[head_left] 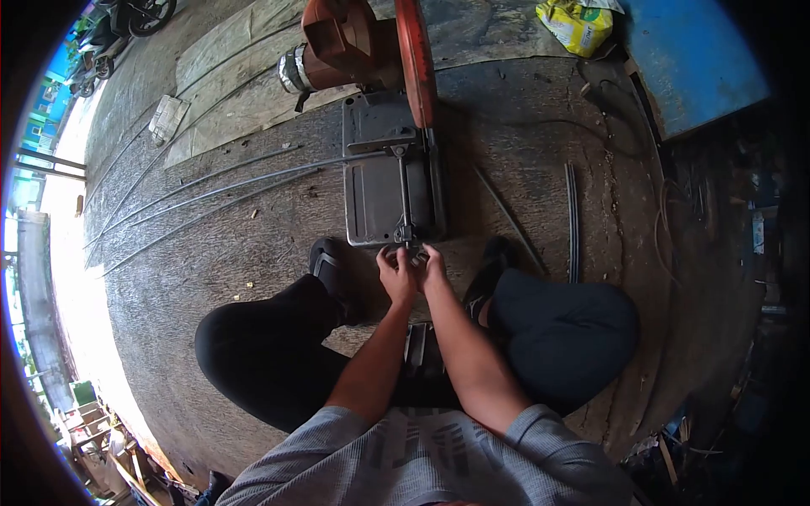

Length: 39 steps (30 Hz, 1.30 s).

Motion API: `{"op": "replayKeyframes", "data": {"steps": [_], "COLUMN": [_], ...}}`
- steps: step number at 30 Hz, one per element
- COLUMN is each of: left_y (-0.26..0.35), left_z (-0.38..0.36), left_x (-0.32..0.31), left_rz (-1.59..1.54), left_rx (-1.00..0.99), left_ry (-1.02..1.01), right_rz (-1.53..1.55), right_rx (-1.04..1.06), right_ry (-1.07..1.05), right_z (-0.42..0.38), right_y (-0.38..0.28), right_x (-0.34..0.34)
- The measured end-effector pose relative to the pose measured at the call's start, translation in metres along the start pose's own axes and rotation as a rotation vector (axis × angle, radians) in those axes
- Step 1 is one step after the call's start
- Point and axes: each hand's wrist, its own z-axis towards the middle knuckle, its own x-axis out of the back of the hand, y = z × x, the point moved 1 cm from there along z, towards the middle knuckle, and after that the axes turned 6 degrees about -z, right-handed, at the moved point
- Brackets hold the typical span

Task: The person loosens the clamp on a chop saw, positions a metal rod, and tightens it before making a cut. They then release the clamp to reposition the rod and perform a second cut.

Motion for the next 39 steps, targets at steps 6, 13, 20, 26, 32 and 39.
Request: {"op": "replayKeyframes", "data": {"steps": [6,13,20,26,32,39], "left_y": [-0.048,-0.049,-0.002,-0.073,-0.066,-0.085], "left_z": [0.025,0.012,-0.001,0.028,0.019,0.025], "left_x": [0.019,0.013,0.006,0.054,0.016,0.046], "left_rz": [0.333,0.042,0.205,0.207,-0.041,0.023], "left_rx": [0.155,0.191,-0.036,0.783,0.254,0.775], "left_ry": [0.105,0.122,-0.165,0.389,0.133,0.299], "right_rz": [0.171,-0.047,0.051,0.478,-0.03,0.21], "right_rx": [0.063,0.186,-0.066,0.235,0.197,0.206], "right_ry": [0.154,0.456,0.072,0.245,0.215,0.404], "right_z": [-0.04,-0.007,-0.03,-0.029,-0.013,-0.043], "right_y": [-0.003,-0.015,-0.007,-0.004,0.006,0.005], "right_x": [-0.003,0.008,-0.005,0.012,0.006,-0.014]}}
